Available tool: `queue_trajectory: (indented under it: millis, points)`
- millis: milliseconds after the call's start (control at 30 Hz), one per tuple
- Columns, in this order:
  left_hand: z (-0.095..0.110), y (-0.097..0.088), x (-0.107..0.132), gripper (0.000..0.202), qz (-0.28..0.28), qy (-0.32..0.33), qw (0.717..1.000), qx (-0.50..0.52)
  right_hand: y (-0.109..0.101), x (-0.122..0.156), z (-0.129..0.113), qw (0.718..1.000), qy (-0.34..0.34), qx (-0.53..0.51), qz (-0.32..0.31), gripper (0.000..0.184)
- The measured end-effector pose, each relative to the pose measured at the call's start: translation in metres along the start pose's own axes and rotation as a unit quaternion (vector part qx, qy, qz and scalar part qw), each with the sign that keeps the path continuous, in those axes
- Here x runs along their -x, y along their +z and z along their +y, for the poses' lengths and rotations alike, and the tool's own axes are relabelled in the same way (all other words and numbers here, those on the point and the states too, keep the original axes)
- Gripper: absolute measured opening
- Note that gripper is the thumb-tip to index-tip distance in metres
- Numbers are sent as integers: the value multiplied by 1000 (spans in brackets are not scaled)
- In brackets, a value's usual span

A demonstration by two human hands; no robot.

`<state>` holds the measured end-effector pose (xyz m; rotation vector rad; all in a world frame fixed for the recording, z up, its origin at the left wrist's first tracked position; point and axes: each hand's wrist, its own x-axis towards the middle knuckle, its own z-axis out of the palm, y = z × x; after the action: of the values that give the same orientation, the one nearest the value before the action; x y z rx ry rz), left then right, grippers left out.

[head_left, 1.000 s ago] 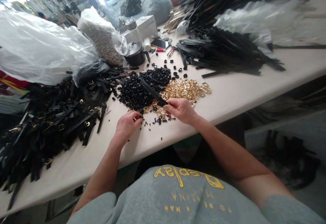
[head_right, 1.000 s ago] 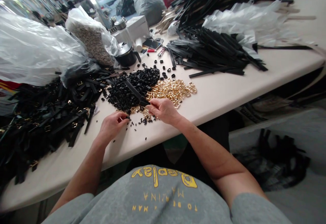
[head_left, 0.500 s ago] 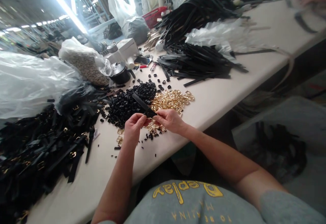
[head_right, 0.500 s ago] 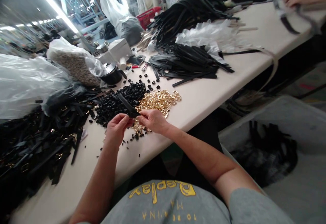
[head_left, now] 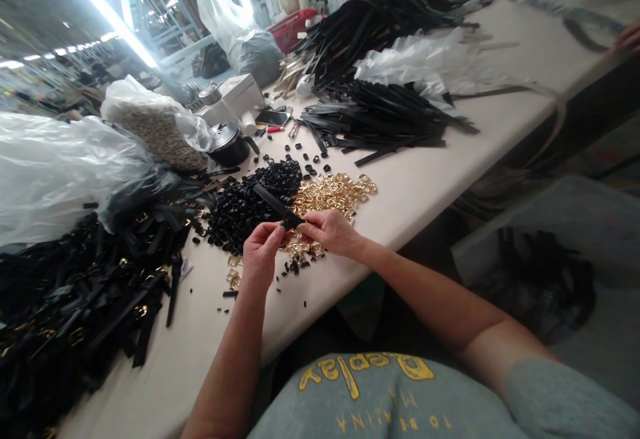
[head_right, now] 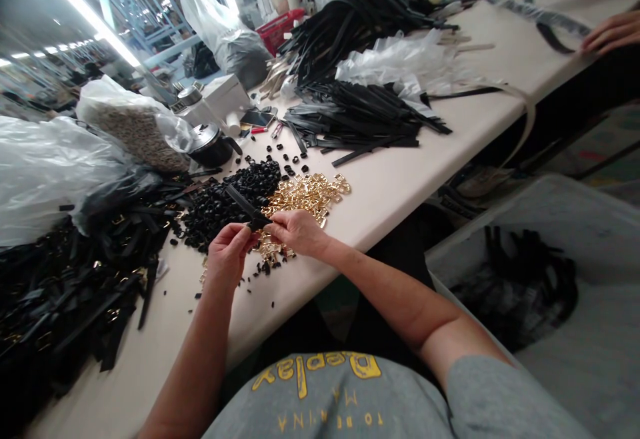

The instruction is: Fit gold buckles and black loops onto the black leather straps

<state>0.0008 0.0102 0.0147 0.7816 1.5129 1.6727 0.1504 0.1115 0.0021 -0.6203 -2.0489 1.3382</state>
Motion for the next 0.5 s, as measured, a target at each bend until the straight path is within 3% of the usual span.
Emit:
queue_trajectory:
  millis: [200, 500]
  points:
    - [0, 2, 0, 33, -8, 1, 1000, 16, -3, -1, 2, 1000, -12, 20, 10, 29]
    - [-1, 1, -1, 33, 9, 10, 1000, 26, -7, 1, -4, 995, -3, 93, -48, 25]
